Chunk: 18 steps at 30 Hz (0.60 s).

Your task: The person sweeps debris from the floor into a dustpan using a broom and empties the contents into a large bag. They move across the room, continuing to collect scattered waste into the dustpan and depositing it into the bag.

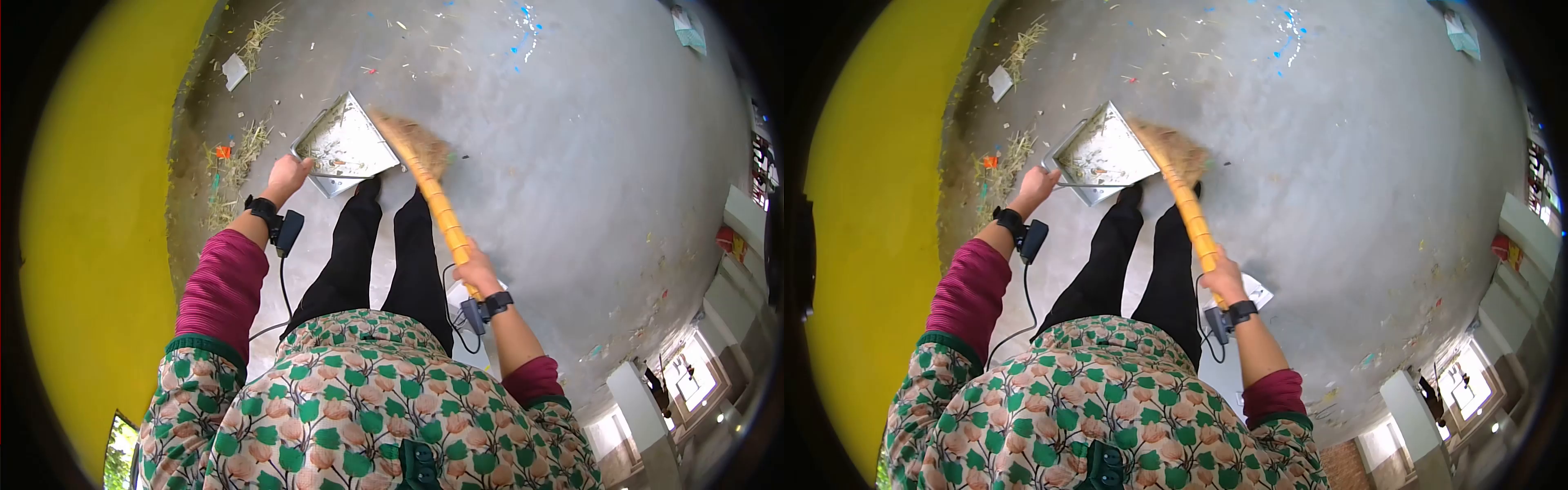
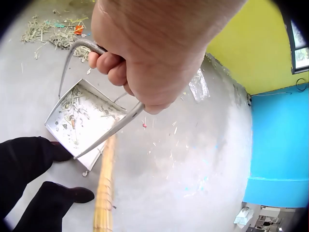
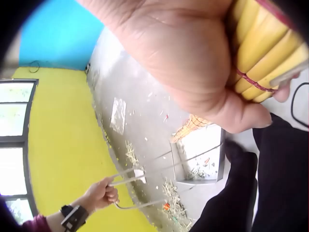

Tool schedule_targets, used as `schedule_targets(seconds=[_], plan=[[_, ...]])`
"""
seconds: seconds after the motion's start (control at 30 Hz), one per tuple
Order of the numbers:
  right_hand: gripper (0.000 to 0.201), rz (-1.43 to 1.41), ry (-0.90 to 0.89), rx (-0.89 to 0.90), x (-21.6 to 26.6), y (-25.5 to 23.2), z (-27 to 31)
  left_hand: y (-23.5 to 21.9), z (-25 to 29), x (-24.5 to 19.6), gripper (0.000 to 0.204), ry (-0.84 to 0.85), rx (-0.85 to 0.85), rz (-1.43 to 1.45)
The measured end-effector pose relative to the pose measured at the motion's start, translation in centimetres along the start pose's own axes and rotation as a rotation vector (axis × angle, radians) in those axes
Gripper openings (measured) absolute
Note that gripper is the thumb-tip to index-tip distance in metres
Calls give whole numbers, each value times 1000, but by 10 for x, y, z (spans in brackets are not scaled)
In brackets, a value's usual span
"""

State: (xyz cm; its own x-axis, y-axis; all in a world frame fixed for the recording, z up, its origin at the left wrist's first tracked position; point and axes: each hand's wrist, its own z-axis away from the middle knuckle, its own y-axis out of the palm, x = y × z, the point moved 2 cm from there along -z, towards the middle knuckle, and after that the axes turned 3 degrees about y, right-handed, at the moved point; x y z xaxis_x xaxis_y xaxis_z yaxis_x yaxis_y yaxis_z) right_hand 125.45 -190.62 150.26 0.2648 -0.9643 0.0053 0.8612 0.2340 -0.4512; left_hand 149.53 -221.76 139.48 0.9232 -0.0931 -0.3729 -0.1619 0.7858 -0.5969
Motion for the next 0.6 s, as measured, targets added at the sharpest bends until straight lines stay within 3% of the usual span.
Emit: schedule_targets(seconds=[0.07,0.13,0.23,0.27,0.37,0.47,0.57,0.6], plan=[[72,-100,9,-46,-14,-8,-4,-10,3,5,41,16,-10,-12],[48,-389,122,-16,-12,-10,-20,-13,-2,15,39,51,-11,-75],[37,-558,69,18,-9,34,-63,0,-12,30,38,79,-36,-169],[38,-591,90,112,13,46,-55,-12,-3,20,38,20,-27,-138],[42,-590,44,277,76,86,-21,-19,1,19,38,95,7,-170],[48,-721,-36,501,95,90,23,-22,0,20,39,94,34,-185],[48,-833,-153,347,60,87,51,-21,-4,30,40,134,46,-193],[47,-809,-56,324,43,81,57,-21,-7,34,40,135,53,-191]])
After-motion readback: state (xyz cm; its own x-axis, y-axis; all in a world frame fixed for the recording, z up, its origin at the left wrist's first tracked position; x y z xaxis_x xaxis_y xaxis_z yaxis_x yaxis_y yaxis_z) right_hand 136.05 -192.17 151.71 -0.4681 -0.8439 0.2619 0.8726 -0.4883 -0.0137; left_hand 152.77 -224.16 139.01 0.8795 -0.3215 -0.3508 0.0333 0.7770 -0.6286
